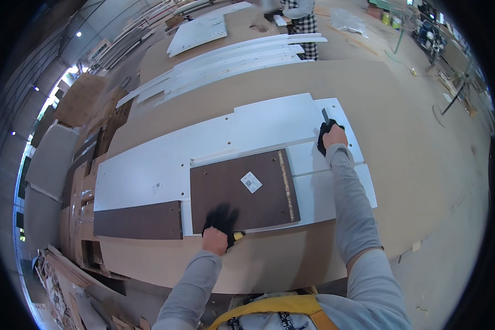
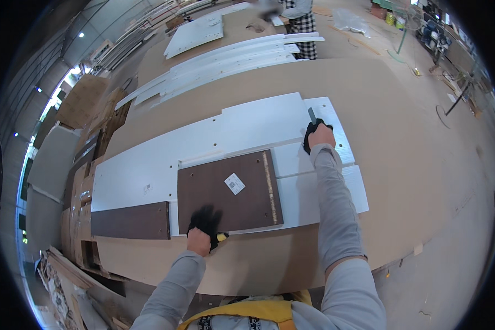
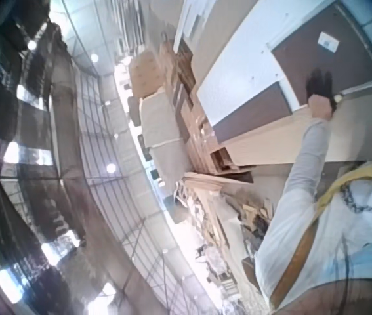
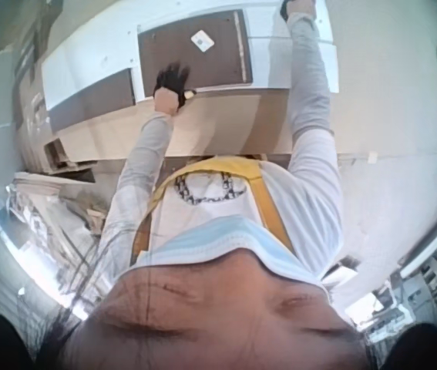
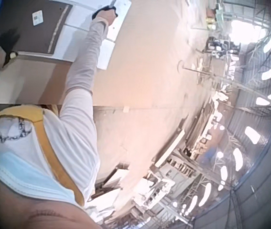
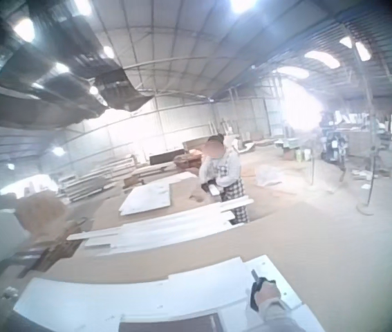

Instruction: The person assembles white and brown flat-pack furniture panels on a large workbench. They align pre-drilled holes, insert small wooden dowels, and fit side panels into place. The person handles multiple panel types and repeatedly adjusts alignment to complete the assembly.

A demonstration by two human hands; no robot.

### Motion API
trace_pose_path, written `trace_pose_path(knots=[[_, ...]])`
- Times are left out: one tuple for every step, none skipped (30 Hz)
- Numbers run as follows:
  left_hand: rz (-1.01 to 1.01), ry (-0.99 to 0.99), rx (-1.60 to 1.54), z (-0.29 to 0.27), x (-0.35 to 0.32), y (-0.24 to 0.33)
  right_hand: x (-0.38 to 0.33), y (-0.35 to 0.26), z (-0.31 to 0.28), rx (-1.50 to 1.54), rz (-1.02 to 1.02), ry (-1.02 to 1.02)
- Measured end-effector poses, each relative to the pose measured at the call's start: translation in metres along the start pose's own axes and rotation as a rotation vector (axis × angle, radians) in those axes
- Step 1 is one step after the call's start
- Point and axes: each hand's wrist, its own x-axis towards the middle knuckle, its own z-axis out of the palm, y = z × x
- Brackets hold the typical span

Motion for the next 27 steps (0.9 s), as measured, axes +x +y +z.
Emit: trace_pose_path(knots=[[-0.014, -0.076, -0.016, -0.013, 0.004, 0.004, 0.003, -0.003, -0.006, -0.061, -0.032, -0.019], [0.011, 0.034, -0.071, -0.029, 0.01, 0.01, 0.009, -0.004, -0.008, -0.122, -0.063, -0.041], [0.045, 0.142, -0.124, -0.046, 0.016, 0.016, 0.019, 0.001, -0.004, -0.138, -0.072, -0.05], [0.12, 0.456, -0.183, -0.056, 0.02, 0.02, 0.03, 0.005, 0.002, -0.153, -0.081, -0.06], [0.107, 0.41, -0.175, -0.053, 0.021, 0.02, 0.032, 0.0, 0.006, -0.166, -0.094, -0.079], [0.096, 0.365, -0.168, -0.049, 0.021, 0.019, 0.034, -0.003, 0.01, -0.189, -0.128, -0.098], [0.088, 0.319, -0.161, -0.046, 0.022, 0.017, 0.037, -0.004, 0.012, -0.212, -0.16, -0.115], [0.077, 0.32, -0.192, -0.045, 0.021, 0.018, 0.037, -0.002, 0.011, -0.248, -0.186, -0.131], [0.068, 0.321, -0.224, -0.045, 0.02, 0.018, 0.035, -0.001, 0.014, -0.226, -0.222, -0.117], [0.061, 0.322, -0.255, -0.045, 0.019, 0.018, 0.03, 0.001, 0.017, -0.224, -0.189, -0.141], [0.06, 0.326, -0.251, -0.048, 0.02, 0.018, 0.029, 0.001, 0.016, -0.243, -0.178, -0.14], [0.06, 0.329, -0.248, -0.05, 0.019, 0.018, 0.028, 0.001, 0.014, -0.262, -0.167, -0.139], [0.061, 0.332, -0.244, -0.052, 0.018, 0.019, 0.028, 0.001, 0.011, -0.257, -0.165, -0.156], [0.082, 0.389, -0.176, -0.053, 0.016, 0.018, 0.028, 0.001, 0.01, -0.257, -0.179, -0.165], [0.102, 0.445, -0.107, -0.053, 0.013, 0.017, 0.026, 0.003, 0.008, -0.257, -0.192, -0.173], [0.111, 0.479, -0.075, -0.052, 0.011, 0.016, 0.023, 0.006, 0.006, -0.257, -0.205, -0.181], [0.122, 0.519, -0.044, -0.052, 0.01, 0.015, 0.021, 0.009, 0.003, -0.269, -0.207, -0.167], [0.123, 0.537, -0.051, -0.051, 0.011, 0.015, 0.02, 0.01, 0.002, -0.281, -0.217, -0.157], [0.098, 0.449, -0.055, -0.046, 0.011, 0.014, 0.02, 0.011, 0.0, -0.293, -0.225, -0.146], [0.076, 0.36, -0.063, -0.038, 0.012, 0.016, 0.017, 0.016, -0.003, -0.315, -0.223, -0.141], [0.026, 0.154, -0.055, -0.023, 0.012, 0.012, 0.011, 0.017, -0.006, -0.339, -0.22, -0.175], [-0.017, -0.05, -0.043, -0.009, 0.011, 0.01, 0.001, 0.021, -0.01, -0.314, -0.25, -0.158], [-0.001, -0.009, -0.035, -0.002, 0.011, 0.009, -0.016, 0.024, -0.012, -0.293, -0.251, -0.15], [0.011, 0.033, -0.026, 0.003, 0.01, 0.008, -0.039, 0.027, -0.014, -0.269, -0.257, -0.14], [0.019, 0.079, -0.019, 0.004, 0.01, 0.007, -0.067, 0.031, -0.017, -0.23, -0.271, -0.118], [0.011, 0.088, -0.038, 0.004, 0.009, 0.006, -0.102, 0.037, -0.022, -0.194, -0.285, -0.092], [0.002, 0.094, -0.057, 0.004, 0.007, 0.005, -0.149, 0.041, -0.031, -0.036, -0.313, 0.049]])
